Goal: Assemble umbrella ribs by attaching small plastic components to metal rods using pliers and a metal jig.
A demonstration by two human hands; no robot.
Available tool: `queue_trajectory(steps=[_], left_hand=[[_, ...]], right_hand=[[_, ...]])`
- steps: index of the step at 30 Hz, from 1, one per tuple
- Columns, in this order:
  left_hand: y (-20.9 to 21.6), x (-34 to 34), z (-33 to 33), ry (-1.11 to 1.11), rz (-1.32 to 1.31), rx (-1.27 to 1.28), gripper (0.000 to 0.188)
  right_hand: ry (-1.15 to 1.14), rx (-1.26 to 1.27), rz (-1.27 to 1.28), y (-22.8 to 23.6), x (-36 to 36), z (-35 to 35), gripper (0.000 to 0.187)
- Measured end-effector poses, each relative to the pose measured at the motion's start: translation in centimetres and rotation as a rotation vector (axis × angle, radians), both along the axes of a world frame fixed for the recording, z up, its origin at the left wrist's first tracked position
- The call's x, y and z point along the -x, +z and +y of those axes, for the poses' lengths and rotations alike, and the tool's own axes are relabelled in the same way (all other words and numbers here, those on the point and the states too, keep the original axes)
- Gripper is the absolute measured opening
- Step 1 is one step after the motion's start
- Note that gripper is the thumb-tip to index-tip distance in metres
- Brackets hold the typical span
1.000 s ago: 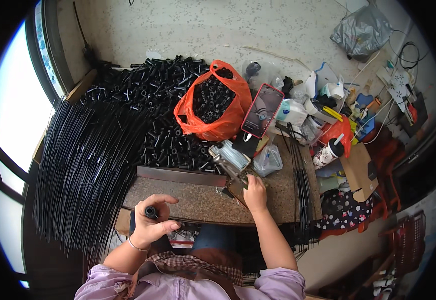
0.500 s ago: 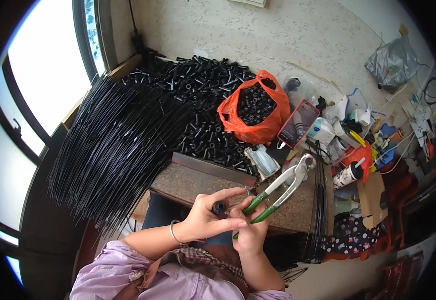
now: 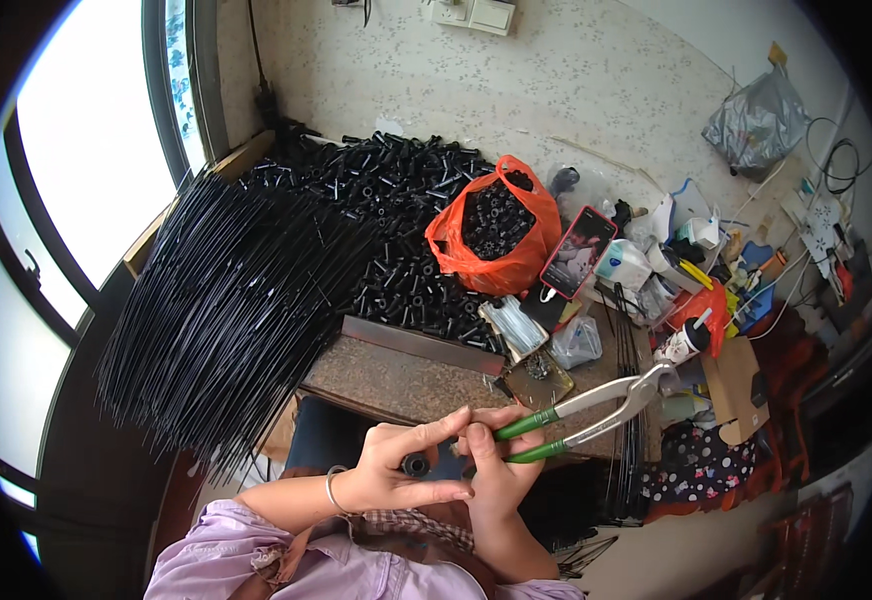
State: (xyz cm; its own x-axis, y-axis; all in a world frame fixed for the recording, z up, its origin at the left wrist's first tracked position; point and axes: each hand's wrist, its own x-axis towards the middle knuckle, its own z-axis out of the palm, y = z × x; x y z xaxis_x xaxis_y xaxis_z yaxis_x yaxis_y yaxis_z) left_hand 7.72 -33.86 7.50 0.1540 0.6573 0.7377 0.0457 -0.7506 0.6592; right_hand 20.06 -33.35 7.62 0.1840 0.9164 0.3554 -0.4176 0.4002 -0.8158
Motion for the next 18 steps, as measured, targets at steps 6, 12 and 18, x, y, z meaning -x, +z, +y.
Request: queue_trajectory(steps=[6, 12, 18], left_hand=[[-0.5, 0.4, 0.6, -0.065, -0.071, 0.071, 0.066], [0.7, 1.1, 0.9, 0.002, -0.144, 0.291, 0.051], [-0.2, 1.4, 1.5, -0.028, -0.092, 0.252, 0.054]], right_hand=[[-0.032, 0.007, -0.059, -0.7, 0.6, 0.2, 0.027], [0.207, -0.032, -0.031, -1.3, 1.2, -0.8, 0.032], [0.271, -0.026, -0.059, -1.7, 1.2, -0.2, 0.031]])
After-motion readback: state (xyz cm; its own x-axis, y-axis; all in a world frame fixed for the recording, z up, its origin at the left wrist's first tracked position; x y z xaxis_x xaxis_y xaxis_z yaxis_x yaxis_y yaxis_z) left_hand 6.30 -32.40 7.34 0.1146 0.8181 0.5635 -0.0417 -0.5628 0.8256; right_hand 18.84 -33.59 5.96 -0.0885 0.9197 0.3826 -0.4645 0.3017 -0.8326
